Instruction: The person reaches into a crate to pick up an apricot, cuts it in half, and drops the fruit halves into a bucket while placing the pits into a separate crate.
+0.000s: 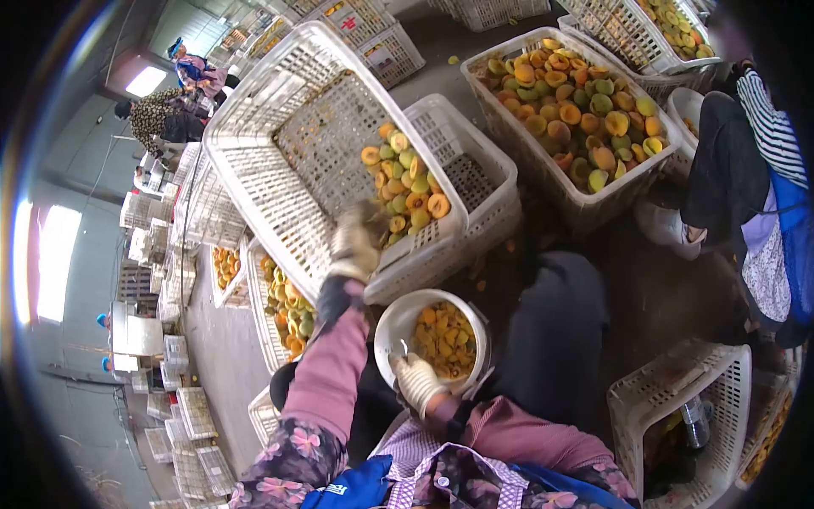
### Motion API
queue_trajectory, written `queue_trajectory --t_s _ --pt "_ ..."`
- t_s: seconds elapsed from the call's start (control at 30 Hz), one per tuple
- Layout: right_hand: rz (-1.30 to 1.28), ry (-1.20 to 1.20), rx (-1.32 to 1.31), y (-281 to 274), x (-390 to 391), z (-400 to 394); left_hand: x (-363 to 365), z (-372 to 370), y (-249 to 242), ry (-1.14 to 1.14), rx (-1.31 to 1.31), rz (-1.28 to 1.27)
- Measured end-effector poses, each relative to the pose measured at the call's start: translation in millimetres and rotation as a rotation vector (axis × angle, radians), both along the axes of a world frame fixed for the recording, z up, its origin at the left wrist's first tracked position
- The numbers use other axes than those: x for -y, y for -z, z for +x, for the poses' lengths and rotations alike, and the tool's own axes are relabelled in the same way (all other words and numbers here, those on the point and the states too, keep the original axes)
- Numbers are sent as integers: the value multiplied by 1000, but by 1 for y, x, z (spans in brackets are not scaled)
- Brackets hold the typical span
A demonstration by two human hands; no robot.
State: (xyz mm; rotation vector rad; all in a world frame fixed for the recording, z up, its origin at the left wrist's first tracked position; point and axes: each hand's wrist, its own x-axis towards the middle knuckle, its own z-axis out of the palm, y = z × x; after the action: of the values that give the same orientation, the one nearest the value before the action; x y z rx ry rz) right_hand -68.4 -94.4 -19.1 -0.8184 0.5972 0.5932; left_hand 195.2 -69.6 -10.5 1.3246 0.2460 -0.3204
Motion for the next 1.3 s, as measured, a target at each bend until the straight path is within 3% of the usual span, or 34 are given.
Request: queue_trajectory --t_s 0.03,0.1,0.13,0.2,0.23,0.27,0.33,0.4,0.47,0.53,0.6,0.67,0.7,0.8,0.87,0.97,1.07,1.1,1.2,1.23,1.27,1.3 --pt "-19 31 -4 1 0 4 14 34 32 214 93 236" --pt "-19 93 -29 3 1 11 37 87 93 532 303 1099" --pt "0 123 -47 4 2 13 47 93 103 577 328 1351" --pt "-46 87 1 -2 8 17 47 91 130 549 445 1392" --pt "-60 94 6 -2 8 19 31 110 180 467 586 1291" --pt "-70 98 11 -3 5 19 27 102 164 467 585 1291" --pt "-73 107 29 -11 8 20 22 75 108 683 491 1081" --pt "-75 132 91 -8 5 16 9 54 99 341 289 311" --pt "-135 207 193 -17 12 17 7 -7 28 211 272 -77" --pt "-466 457 540 32 -11 26 -17 -59 0 355 307 -128" --pt "-611 385 556 3 11 25 -18 -122 -24 258 254 -204" --pt "-715 167 496 -7 20 23 -25 -163 -39 348 336 -47" --pt "-705 125 490 -7 20 20 -24 -174 -48 337 58 -75" --pt "-714 87 517 -9 18 8 -34 -184 -32 169 -12 -266" --pt "-732 96 547 -13 20 4 -43 -188 -16 181 39 -288" --pt "-915 -70 545 -20 25 3 -41 -200 -10 82 310 44" --pt "-921 4 567 -30 29 1 -40 -208 -17 179 376 -94" --pt "-916 5 565 -33 31 1 -37 -210 -16 99 353 -85" --pt "-924 -144 514 -35 34 2 -35 -217 -21 26 361 45" --pt "-911 -185 508 -33 32 1 -45 -204 -9 102 260 -110" --pt "-898 -226 503 -30 29 0 -49 -203 -5 104 259 -107" --pt "-842 -201 512 -21 23 0 -52 -202 -3 158 485 194"
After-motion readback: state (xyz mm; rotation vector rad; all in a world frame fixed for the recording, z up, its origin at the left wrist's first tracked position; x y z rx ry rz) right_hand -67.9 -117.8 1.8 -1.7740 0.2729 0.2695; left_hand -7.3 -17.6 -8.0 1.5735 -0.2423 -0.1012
